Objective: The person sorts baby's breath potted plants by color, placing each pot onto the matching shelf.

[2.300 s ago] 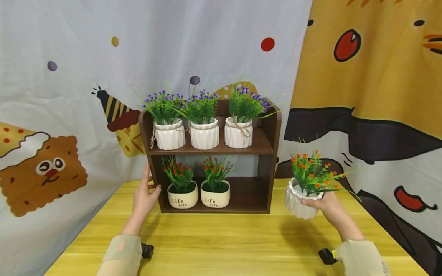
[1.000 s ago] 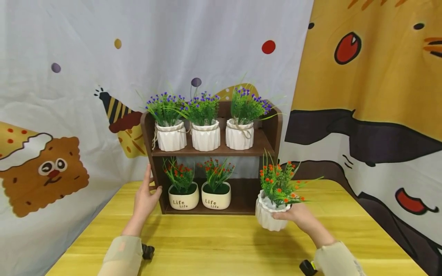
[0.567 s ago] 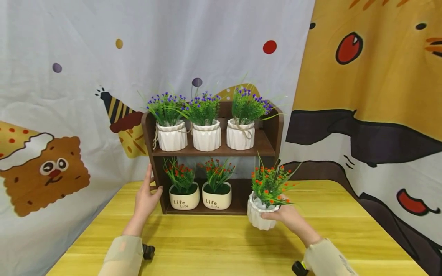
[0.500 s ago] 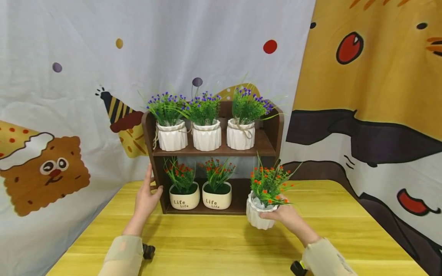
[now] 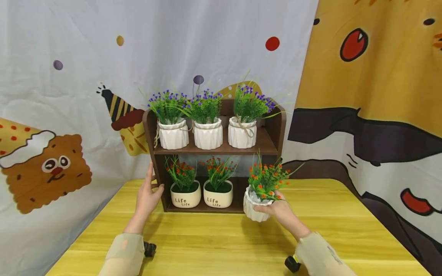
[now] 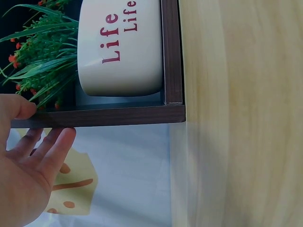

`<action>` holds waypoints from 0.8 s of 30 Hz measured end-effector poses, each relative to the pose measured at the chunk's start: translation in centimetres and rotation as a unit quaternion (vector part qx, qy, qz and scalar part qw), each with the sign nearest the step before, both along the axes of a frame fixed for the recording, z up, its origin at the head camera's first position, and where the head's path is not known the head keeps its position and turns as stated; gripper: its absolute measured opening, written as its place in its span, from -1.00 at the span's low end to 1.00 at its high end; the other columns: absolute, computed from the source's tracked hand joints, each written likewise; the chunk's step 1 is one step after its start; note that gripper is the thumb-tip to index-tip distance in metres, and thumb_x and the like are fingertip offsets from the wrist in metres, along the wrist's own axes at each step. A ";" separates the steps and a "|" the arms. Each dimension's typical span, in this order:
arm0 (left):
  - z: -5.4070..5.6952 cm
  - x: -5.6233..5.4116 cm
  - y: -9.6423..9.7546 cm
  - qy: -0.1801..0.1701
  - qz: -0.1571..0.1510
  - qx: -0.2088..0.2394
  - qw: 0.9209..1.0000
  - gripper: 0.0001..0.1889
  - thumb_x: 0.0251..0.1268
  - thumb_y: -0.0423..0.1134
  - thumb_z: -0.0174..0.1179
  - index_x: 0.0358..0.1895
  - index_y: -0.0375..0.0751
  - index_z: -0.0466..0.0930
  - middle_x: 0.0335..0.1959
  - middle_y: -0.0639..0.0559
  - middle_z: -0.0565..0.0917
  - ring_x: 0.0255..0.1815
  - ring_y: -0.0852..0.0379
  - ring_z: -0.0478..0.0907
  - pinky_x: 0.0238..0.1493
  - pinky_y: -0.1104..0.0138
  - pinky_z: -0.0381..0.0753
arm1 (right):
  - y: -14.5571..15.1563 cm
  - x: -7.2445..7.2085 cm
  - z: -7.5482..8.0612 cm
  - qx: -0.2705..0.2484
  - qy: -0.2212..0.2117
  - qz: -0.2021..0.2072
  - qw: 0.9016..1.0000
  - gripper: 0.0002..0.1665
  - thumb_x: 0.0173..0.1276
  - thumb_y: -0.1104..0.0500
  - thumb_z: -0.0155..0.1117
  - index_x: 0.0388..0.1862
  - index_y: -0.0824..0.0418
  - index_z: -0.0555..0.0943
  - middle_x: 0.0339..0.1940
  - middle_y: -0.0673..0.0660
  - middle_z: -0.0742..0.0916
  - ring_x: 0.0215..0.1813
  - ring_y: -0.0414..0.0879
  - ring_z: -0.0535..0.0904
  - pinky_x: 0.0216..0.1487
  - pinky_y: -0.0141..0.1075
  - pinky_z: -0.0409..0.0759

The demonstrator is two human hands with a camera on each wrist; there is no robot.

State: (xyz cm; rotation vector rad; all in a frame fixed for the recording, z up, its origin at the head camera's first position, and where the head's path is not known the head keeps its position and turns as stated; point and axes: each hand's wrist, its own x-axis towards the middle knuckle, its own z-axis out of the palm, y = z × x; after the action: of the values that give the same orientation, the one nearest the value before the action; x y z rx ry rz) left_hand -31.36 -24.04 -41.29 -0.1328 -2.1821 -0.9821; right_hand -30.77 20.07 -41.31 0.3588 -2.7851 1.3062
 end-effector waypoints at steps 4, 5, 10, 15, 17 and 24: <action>0.1 0.0 0.0 0.000 -0.001 0.001 1.000 -0.02 0.19 -0.50 0.22 0.58 0.19 -0.11 0.15 -0.38 0.52 -0.15 -0.26 0.64 -0.19 -0.08 0.63 | -0.4 -0.4 0.0 -0.030 0.020 0.003 0.999 0.06 0.14 -0.14 0.45 0.42 0.43 0.24 0.38 0.43 0.35 0.33 0.29 0.33 0.29 0.10 0.36; 0.1 0.0 0.0 0.001 -0.001 0.001 1.000 -0.02 0.19 -0.50 0.22 0.58 0.19 -0.10 0.15 -0.38 0.52 -0.16 -0.26 0.64 -0.18 -0.08 0.63 | -0.6 -0.5 0.0 -0.042 0.019 0.002 0.999 0.04 0.14 -0.12 0.45 0.41 0.42 0.26 0.38 0.42 0.36 0.33 0.27 0.34 0.28 0.08 0.37; -0.1 0.0 0.0 0.008 -0.004 0.002 1.000 0.01 0.16 -0.51 0.23 0.57 0.23 -0.10 0.13 -0.38 0.53 -0.17 -0.26 0.65 -0.19 -0.06 0.63 | -1.5 -1.1 -0.4 -0.138 0.018 0.006 0.990 -0.07 0.13 0.06 0.51 0.39 0.39 0.32 0.30 0.37 0.48 0.25 0.15 0.45 0.18 -0.21 0.48; -0.1 -0.1 0.0 0.009 -0.005 0.000 1.000 0.01 0.16 -0.52 0.24 0.57 0.22 -0.10 0.14 -0.39 0.52 -0.18 -0.25 0.65 -0.21 -0.05 0.64 | -2.5 -1.7 -0.7 -0.208 0.033 0.005 0.978 -0.06 0.06 0.27 0.55 0.38 0.45 0.30 0.27 0.38 0.51 0.25 0.10 0.45 0.08 -0.52 0.44; -0.1 -0.1 0.0 0.009 -0.004 -0.002 1.000 0.01 0.16 -0.52 0.23 0.57 0.21 -0.10 0.14 -0.39 0.52 -0.18 -0.25 0.65 -0.22 -0.05 0.63 | -2.9 -1.8 -0.6 -0.210 0.040 -0.004 0.977 -0.04 0.04 0.27 0.56 0.37 0.47 0.29 0.27 0.39 0.51 0.25 0.12 0.45 0.06 -0.55 0.42; -0.1 -0.1 0.0 0.005 -0.003 0.006 1.000 0.00 0.17 -0.50 0.22 0.57 0.23 -0.11 0.16 -0.38 0.51 -0.16 -0.25 0.64 -0.23 -0.04 0.64 | -3.7 -2.2 -0.4 -0.204 0.027 -0.025 0.978 0.04 0.00 0.22 0.60 0.39 0.45 0.25 0.28 0.40 0.50 0.27 0.20 0.42 0.25 -0.17 0.43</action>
State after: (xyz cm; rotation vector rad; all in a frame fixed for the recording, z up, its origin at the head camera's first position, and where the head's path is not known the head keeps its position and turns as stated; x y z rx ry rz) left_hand -31.43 -24.08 -41.43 -0.1382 -2.1682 -0.9946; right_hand -32.93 16.37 -41.76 0.2926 -2.3792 1.7715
